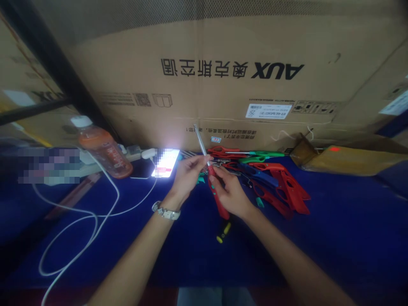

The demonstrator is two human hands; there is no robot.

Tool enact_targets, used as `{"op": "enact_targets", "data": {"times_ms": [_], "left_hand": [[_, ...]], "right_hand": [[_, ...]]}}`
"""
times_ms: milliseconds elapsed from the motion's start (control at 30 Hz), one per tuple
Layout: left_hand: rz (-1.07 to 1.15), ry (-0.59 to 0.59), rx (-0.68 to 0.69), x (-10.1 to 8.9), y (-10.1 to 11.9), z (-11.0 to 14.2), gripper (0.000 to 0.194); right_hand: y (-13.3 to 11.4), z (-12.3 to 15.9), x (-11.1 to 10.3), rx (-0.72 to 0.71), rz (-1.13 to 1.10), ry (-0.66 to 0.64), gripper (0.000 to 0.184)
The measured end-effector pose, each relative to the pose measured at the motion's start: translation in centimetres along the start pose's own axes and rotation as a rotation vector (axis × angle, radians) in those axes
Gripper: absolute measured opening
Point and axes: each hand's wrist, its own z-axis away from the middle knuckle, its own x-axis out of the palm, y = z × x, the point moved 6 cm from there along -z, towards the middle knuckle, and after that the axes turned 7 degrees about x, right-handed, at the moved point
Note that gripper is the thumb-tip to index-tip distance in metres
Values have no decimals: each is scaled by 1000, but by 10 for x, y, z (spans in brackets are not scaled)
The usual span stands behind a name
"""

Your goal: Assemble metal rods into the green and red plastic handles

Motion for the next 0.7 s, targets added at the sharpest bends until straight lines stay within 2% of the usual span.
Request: {"op": "enact_targets", "data": {"times_ms": [100,267,333,433,700], "left_hand": [[-1,4,-15,-1,-2,1,35],[3,52,-46,-5,-2,4,36],[0,67,-51,-7,-2,6,35],[5,74,-62,-8,-3,8,33],[10,-11,-55,-7,0,5,32]], "right_hand": [[5,2,2,-20,12,22,30],[14,4,6,38,-2,50,61],[14,4,7,20,-12,44,67],[12,4,7,-10,-23,34,66],[14,1,9,55,-184,16,49]]}}
